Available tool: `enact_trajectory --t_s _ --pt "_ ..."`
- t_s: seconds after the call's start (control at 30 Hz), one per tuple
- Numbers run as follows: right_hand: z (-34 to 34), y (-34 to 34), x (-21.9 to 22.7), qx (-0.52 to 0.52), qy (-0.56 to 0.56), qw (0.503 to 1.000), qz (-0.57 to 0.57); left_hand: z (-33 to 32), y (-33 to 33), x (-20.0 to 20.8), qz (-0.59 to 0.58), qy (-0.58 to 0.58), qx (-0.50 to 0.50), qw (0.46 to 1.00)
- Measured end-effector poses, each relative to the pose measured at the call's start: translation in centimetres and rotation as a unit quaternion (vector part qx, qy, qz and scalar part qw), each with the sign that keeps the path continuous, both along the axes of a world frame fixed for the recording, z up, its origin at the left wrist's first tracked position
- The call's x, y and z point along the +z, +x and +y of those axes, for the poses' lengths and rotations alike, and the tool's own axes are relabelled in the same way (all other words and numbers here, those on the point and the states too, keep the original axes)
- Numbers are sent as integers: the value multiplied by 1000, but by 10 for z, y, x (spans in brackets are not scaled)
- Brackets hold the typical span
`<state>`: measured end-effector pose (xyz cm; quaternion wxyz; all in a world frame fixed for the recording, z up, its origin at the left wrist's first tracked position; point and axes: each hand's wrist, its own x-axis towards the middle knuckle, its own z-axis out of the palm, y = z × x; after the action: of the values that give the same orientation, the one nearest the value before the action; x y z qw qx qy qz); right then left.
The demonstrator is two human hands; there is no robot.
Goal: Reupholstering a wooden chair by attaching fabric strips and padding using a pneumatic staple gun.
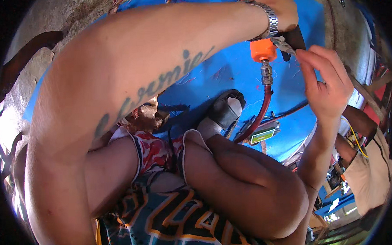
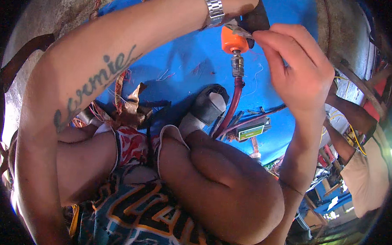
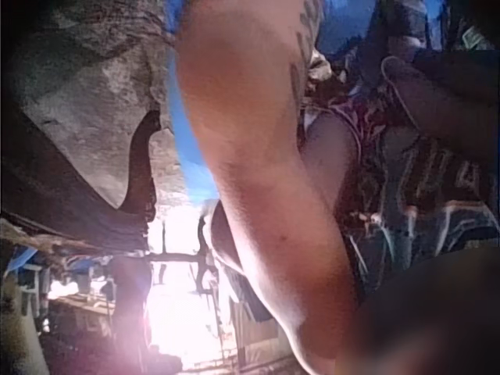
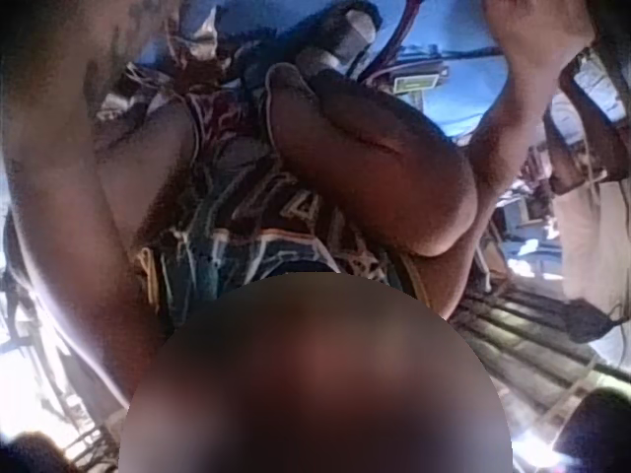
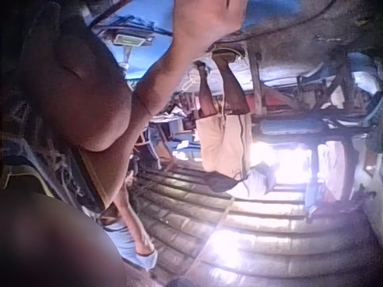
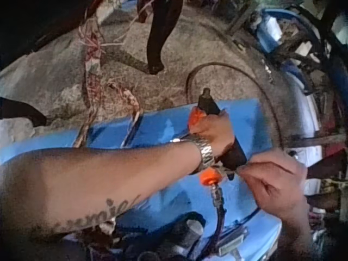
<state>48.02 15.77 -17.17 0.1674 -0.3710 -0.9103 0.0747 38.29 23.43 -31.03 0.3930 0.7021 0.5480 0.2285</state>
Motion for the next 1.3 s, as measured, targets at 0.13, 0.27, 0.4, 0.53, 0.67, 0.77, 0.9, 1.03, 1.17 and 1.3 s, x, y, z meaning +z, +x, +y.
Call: enact_trajectory --t_s 0.13,0.27,0.4,0.53,0.67,0.77,0.9,1.03,1.17,1.3 --pt "3 -8 2 6 -40 999 -25 1 -2 -10 5 28 2 1000" --pt "6 -5 6 -7 -69 997 -24 3 -2 -11 -17 -4 -5 1000" --pt "11 -8 6 -22 -106 994 -14 2 -26 0 -73 -208 -32 975" --pt "10 16 -22 -282 -277 845 359 -10 -66 48 -189 -305 -4 934" --pt "-12 33 -155 -391 -584 508 499 -14 -67 43 -273 -461 77 841" --pt "-29 -18 -177 -229 -732 265 584 -25 -83 34 -327 -469 100 814" --pt "-11 -33 -163 -258 -676 141 675 -36 -101 38 -310 -475 79 820" --pt "-1 -44 -142 -222 -631 316 673 -36 -123 65 -307 -405 65 859" --pt "-4 -20 -98 -301 -456 502 670 -48 -116 93 9 -101 -69 992" --pt "-3 -2 -65 -103 -498 522 685 -38 -128 102 -144 -216 -99 961"
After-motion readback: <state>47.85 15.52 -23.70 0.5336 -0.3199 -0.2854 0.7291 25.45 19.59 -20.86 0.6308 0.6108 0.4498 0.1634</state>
